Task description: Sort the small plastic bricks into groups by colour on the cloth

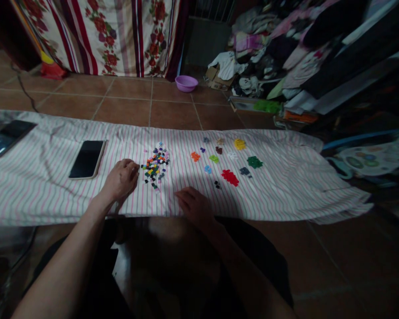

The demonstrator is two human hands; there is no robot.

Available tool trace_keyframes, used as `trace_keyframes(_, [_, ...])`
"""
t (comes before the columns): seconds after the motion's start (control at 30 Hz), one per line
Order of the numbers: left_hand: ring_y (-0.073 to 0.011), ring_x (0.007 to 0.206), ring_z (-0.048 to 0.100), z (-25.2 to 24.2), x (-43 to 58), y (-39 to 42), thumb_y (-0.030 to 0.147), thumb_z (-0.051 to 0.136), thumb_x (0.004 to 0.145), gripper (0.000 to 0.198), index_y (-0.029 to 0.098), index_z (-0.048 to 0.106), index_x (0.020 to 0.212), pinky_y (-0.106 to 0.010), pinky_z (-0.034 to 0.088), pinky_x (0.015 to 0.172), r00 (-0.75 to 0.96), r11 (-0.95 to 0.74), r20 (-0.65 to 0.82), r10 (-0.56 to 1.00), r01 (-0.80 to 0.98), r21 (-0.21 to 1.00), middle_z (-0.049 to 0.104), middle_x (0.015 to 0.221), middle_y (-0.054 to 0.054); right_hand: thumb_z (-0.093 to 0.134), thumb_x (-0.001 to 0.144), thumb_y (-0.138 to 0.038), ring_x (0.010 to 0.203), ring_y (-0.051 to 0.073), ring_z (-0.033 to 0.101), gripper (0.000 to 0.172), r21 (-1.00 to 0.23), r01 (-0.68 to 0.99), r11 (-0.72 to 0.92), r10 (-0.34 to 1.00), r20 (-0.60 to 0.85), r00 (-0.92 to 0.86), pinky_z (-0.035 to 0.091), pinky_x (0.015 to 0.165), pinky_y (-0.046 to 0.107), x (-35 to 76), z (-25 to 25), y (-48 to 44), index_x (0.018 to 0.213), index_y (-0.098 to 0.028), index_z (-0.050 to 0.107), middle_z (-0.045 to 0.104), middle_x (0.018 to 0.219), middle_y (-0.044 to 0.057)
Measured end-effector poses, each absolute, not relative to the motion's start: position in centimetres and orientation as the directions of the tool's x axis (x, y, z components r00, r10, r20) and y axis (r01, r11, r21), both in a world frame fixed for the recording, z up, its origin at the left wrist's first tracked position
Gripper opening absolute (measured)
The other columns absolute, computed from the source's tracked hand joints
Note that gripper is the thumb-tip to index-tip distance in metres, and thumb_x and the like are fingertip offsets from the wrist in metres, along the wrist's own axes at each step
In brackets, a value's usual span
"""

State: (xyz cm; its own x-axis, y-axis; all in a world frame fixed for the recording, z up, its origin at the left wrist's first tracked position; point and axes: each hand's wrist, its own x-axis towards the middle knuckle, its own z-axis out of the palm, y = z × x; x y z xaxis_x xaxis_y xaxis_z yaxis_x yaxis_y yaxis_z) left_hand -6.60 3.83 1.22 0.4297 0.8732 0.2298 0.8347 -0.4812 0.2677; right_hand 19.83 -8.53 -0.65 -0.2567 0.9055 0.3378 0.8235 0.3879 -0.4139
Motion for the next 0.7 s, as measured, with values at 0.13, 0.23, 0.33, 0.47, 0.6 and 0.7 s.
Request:
trace_keyframes(0.13, [-0.0268,0.103,0.059,1.2,-6.5,3.8,0.03,0.043,0.089,0.026,0.019,0.063,0.102,-0.042,0.049,0.094,0.419,-0.475,0.237,0.876,0.835,0.279,0.062,0.111,-0.013,0.05,0.094,-0.017,0.095,0.018,0.064,0.027,-0.405,0.817,0.41,0.904,0.299,-0.305,0.053,0.081,0.029,18.1,0.0,-7.4,0.112,-0.024,0.069,0.067,0.104,0.007])
trace_keyframes(0.23, [-0.0272,0.103,0.059,1.2,-6.6,3.8,0.03,0.042,0.09,0.027,0.018,0.063,0.103,-0.043,0.049,0.094,0.431,-0.484,0.232,0.872,0.828,0.281,0.061,0.111,-0.014,0.047,0.096,-0.018,0.098,0.018,0.063,0.029,-0.418,0.808,0.415,0.906,0.271,-0.325,0.052,0.084,0.028,17.0,0.1,-6.5,0.116,-0.024,0.068,0.066,0.107,0.007])
trace_keyframes(0.33, [-0.0265,0.103,0.059,1.0,-6.7,3.9,0.031,0.042,0.09,0.027,0.019,0.063,0.103,-0.042,0.05,0.094,0.429,-0.482,0.232,0.873,0.832,0.275,0.062,0.111,-0.013,0.046,0.098,-0.019,0.101,0.018,0.063,0.031,-0.411,0.807,0.425,0.903,0.259,-0.344,0.052,0.084,0.028,15.9,0.2,-5.7,0.121,-0.024,0.066,0.064,0.112,0.008])
trace_keyframes(0.47, [-0.027,0.104,0.059,0.8,-6.8,4.0,0.03,0.044,0.089,0.026,0.018,0.063,0.103,-0.043,0.05,0.094,0.434,-0.49,0.239,0.869,0.824,0.285,0.062,0.11,-0.013,0.046,0.099,-0.02,0.1,0.019,0.062,0.032,-0.391,0.85,0.352,0.935,0.18,-0.305,0.05,0.083,0.028,14.6,1.0,-4.8,0.125,-0.024,0.064,0.064,0.109,0.007])
trace_keyframes(0.6, [-0.0282,0.103,0.06,0.8,-6.8,4.0,0.029,0.044,0.088,0.026,0.017,0.063,0.102,-0.045,0.051,0.093,0.444,-0.508,0.258,0.858,0.809,0.296,0.062,0.109,-0.015,0.046,0.1,-0.03,0.097,0.018,0.062,0.028,-0.389,0.879,0.276,0.961,0.096,-0.26,0.049,0.082,0.027,13.4,2.3,-4.1,0.119,-0.022,0.066,0.064,0.105,0.007])
trace_keyframes(0.7, [-0.0284,0.102,0.06,0.9,-6.7,4.0,0.029,0.043,0.089,0.027,0.016,0.062,0.101,-0.045,0.051,0.092,0.448,-0.512,0.263,0.855,0.81,0.285,0.062,0.109,-0.015,0.048,0.1,-0.032,0.098,0.018,0.061,0.026,-0.366,0.896,0.253,0.967,0.058,-0.25,0.047,0.082,0.027,12.7,3.1,-3.9,0.115,-0.02,0.066,0.063,0.106,0.007])
